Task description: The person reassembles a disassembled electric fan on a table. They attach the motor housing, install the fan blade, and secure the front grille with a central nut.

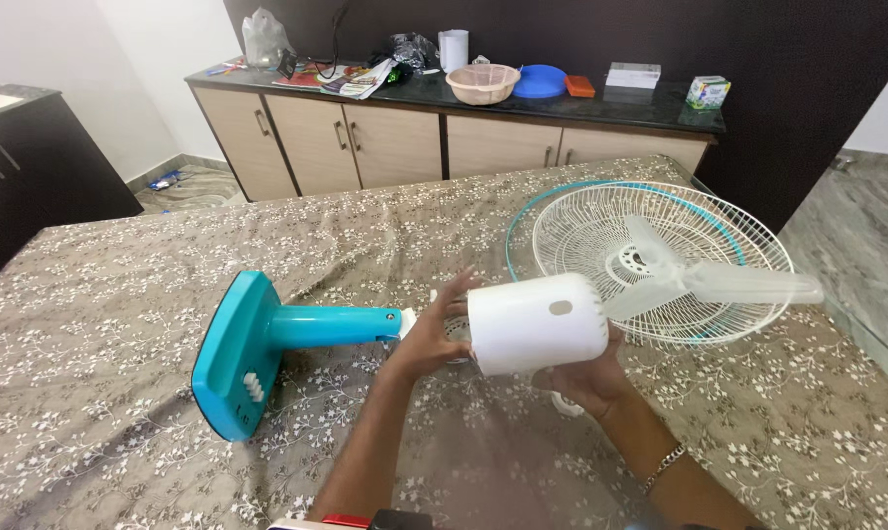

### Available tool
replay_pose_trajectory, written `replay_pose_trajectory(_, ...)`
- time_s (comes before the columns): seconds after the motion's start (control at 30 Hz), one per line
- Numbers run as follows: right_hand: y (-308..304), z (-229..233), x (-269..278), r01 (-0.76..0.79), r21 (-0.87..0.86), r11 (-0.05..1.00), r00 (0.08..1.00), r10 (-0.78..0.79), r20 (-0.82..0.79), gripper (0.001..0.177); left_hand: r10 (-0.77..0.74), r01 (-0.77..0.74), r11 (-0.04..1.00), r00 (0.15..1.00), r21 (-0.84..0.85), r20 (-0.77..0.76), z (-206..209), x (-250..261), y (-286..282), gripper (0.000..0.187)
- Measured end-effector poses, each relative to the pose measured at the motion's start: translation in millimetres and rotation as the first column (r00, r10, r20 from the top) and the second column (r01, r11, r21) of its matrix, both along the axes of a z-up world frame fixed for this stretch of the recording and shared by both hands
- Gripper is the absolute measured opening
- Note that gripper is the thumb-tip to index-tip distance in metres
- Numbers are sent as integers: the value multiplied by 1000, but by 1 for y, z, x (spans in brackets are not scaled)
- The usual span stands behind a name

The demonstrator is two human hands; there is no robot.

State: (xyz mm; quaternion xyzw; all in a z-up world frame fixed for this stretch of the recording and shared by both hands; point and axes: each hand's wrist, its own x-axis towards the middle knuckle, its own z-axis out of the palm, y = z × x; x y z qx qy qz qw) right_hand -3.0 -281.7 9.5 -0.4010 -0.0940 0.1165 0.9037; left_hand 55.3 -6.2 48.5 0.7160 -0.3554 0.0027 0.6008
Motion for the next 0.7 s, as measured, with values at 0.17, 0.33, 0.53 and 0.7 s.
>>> replay_pose_trajectory(0.17,5,-15,-1,-174,-30,984,982,176,64,107,97,-102,994,990,35,105,-2,-15,-15,75)
replay_pose_trajectory(0.33,18,8,-4,-4,-358,934,986,-56,-158,84,345,-335,937,931,-98,117,-11,-19,-23,36)
replay_pose_trajectory(0.53,30,41,-23,49,-475,879,975,-144,-166,84,503,-493,853,692,-171,517,-11,-26,-27,35)
replay_pose_trajectory(0.7,33,45,-35,146,-469,871,964,-231,-129,77,466,-524,833,491,-178,736,2,-45,-44,27)
